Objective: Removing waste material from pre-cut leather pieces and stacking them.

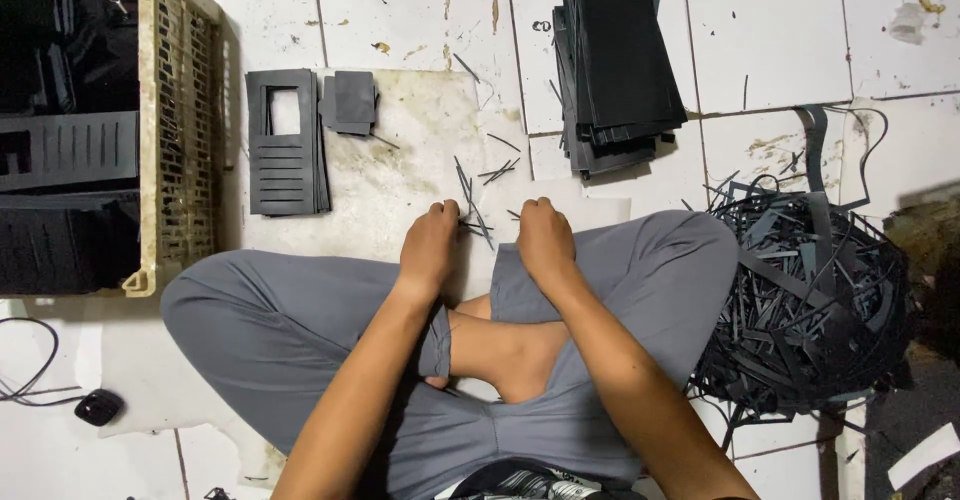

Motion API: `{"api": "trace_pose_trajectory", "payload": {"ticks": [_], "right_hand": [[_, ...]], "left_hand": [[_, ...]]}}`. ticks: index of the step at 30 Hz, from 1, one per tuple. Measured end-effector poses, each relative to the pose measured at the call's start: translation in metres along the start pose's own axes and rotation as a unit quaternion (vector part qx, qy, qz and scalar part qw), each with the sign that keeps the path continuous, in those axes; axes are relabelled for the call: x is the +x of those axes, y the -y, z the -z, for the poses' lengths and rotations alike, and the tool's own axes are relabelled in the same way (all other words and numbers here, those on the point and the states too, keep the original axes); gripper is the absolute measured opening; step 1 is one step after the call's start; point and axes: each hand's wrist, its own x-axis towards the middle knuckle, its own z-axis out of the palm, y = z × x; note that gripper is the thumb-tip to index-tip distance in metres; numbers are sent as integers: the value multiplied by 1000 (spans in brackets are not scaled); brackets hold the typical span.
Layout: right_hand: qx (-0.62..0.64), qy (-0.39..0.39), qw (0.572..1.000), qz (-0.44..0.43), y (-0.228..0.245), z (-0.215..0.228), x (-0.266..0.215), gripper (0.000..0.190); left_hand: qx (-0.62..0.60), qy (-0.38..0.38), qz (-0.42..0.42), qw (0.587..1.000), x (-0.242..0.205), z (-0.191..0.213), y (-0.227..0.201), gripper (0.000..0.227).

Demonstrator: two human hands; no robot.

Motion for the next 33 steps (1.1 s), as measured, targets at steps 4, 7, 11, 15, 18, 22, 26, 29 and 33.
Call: {"api": "trace_pose_trajectory", "payload": {"ticks": [4,7,11,15,18,22,26,29,33], "right_hand": [[130,31,991,-15,6,-11,7,11],[268,9,963,23,12,-5,9,19],[174,-134,970,103,17,25,30,37],[146,-58,978,137,44,42,38,65],[97,-63,976,182,44,17,36,61],[111,-67,955,265,32,2,25,42],[132,-112,954,244,29,5,33,43],[113,-95,966,211,39,15,29,49],[160,53,954,247,38,27,8,66]], "left_hand": [[-5,3,-17,1000,9,-8,5,15],[-41,-17,-12,999,5,2,0,23],[-96,-124,20,987,-3,30,-15,30],[-18,-147,24,989,0,29,-16,45],[5,-88,7,996,6,12,-5,65],[-17,-46,-8,999,12,20,-10,74],[13,13,-30,999,13,18,-8,91],[-67,-12,-59,996,12,13,1,96],[-321,-65,-6,945,1,43,-12,79]]}}
